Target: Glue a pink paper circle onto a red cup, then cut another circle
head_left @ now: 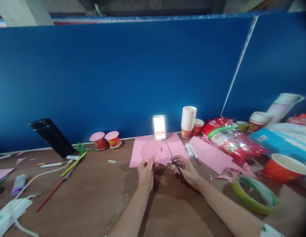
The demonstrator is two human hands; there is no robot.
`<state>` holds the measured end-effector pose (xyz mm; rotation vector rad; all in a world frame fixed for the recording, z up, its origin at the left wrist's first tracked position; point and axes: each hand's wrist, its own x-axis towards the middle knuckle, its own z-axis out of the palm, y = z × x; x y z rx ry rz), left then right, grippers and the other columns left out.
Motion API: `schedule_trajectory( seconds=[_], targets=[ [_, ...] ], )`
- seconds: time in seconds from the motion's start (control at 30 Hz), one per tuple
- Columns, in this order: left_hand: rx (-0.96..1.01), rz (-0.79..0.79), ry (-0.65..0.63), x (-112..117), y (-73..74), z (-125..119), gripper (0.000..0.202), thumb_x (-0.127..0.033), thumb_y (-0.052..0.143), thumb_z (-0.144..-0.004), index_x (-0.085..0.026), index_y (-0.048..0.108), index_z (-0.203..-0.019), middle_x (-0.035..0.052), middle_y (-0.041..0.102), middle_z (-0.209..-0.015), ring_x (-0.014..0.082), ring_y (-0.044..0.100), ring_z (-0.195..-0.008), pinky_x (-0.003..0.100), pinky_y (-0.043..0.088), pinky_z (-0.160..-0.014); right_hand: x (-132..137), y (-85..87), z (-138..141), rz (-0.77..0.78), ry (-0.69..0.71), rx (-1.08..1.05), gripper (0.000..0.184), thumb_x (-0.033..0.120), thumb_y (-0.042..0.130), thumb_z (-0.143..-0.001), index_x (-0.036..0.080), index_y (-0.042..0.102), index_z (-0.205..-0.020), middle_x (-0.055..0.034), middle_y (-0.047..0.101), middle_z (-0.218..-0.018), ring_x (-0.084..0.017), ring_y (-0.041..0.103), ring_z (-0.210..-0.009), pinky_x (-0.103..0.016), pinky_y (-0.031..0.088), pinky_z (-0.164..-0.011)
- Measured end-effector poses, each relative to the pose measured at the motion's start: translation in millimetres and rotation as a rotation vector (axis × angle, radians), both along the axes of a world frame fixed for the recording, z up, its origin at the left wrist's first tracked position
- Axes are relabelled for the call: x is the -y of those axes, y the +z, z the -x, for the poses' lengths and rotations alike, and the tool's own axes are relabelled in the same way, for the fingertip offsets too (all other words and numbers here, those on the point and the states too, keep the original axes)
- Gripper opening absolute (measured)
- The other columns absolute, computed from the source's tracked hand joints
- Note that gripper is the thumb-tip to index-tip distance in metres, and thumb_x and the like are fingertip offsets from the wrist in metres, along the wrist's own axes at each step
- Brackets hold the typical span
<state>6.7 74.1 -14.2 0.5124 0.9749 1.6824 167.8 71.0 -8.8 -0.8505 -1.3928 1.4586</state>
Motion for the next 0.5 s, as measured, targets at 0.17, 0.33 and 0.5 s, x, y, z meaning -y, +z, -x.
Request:
schedule_trajectory(
  seconds=[0.17, 0.33, 0.5],
  targets=[
    [0.006, 0.029, 0.033, -0.9, 1.7, -0.9, 0.024, -0.024, 0.073, -0.051, -0.011, 0.057, -0.065, -0.0011, 0.058, -0.055, 0.0089, 0.056, -0.049, 0.019, 0.045, -0.048, 2.3, 1.5, 2.0, -0.036, 0.020, 0.042, 0.028, 0.028, 0.063, -0.070, 0.019, 0.047, -0.091, 0.0048, 0.050, -0.059, -0.008, 0.044, -0.050, -0.019, 0.036, -0.046],
    [0.007, 0.041, 0.046, -1.0, 3.4, -2.0, 0.023, -0.023, 0.073, -0.051, -0.012, 0.057, -0.063, -0.0019, 0.058, -0.053, 0.0084, 0.055, -0.048, 0.018, 0.044, -0.047, 4.6, 2.2, 2.9, -0.071, 0.026, 0.105, 0.029, 0.030, 0.064, -0.067, 0.018, 0.052, -0.091, 0.0037, 0.049, -0.062, -0.008, 0.043, -0.052, -0.019, 0.036, -0.047],
    [0.041, 0.027, 0.041, 0.3, 6.2, -1.4, 0.026, -0.024, 0.074, -0.049, -0.011, 0.059, -0.066, -0.0008, 0.059, -0.054, 0.0096, 0.057, -0.049, 0.020, 0.045, -0.049, 5.3, 1.7, 2.8, -0.081, 0.048, 0.139, 0.028, 0.029, 0.062, -0.069, 0.017, 0.055, -0.093, 0.0040, 0.048, -0.061, -0.007, 0.043, -0.052, -0.018, 0.035, -0.046]
  ],
)
